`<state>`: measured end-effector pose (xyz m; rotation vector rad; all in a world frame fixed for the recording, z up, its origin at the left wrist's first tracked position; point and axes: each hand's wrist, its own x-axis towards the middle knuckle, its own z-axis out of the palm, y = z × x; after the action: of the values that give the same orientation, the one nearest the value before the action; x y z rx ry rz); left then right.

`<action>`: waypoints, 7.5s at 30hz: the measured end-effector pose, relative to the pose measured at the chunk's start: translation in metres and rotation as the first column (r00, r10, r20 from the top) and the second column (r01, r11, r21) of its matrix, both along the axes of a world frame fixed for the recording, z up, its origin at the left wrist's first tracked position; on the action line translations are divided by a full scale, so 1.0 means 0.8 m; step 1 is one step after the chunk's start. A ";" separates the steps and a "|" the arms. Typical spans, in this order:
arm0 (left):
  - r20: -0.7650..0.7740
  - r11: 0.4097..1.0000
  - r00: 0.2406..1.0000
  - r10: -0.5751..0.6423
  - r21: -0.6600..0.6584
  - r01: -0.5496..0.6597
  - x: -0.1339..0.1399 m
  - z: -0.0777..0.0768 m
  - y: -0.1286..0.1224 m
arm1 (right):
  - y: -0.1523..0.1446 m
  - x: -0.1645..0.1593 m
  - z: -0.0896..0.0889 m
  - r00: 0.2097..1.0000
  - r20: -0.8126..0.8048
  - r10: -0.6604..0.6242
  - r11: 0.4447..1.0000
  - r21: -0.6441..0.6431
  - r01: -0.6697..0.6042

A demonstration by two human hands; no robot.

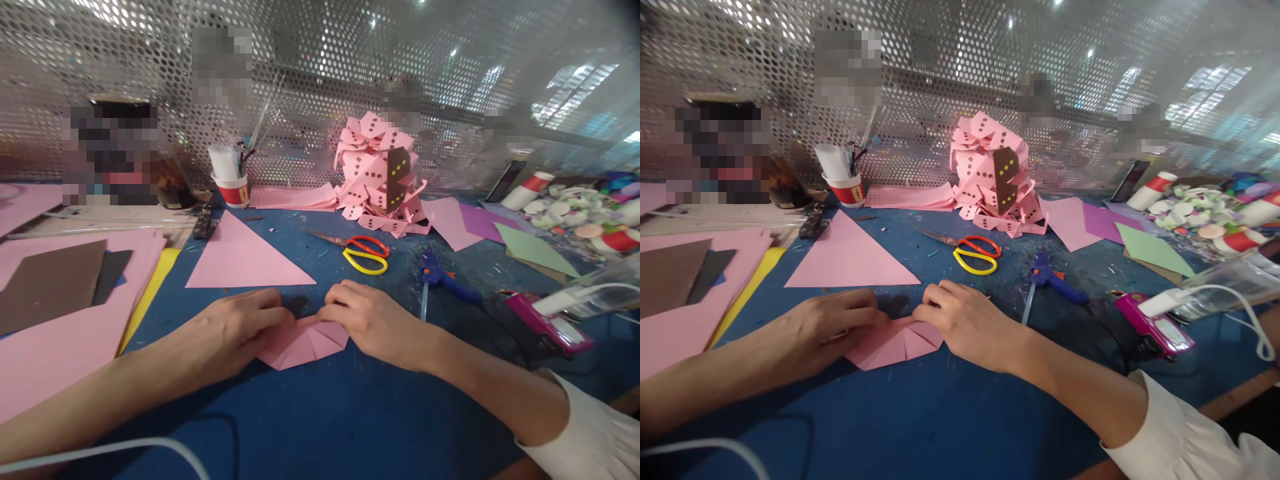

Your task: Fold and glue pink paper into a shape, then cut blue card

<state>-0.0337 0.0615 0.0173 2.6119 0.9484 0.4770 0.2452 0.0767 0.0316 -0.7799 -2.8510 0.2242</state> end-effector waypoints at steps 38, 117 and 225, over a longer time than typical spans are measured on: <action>-0.089 0.999 0.995 -0.037 -0.017 0.036 -0.001 -0.001 0.001 | 0.000 -0.004 -0.001 0.997 0.066 0.036 0.990 0.131 -0.044; -0.066 0.998 0.997 -0.029 -0.052 0.025 -0.007 -0.002 0.003 | 0.003 -0.002 -0.006 0.997 0.036 0.070 0.988 0.135 -0.074; -0.108 0.992 0.994 -0.028 -0.128 0.014 -0.009 0.000 0.005 | 0.003 0.000 -0.009 0.999 0.009 0.044 0.992 0.115 -0.045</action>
<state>-0.0410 0.0655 0.0170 2.5514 0.9514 0.2607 0.2450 0.0794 0.0244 -0.6958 -2.8596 0.0625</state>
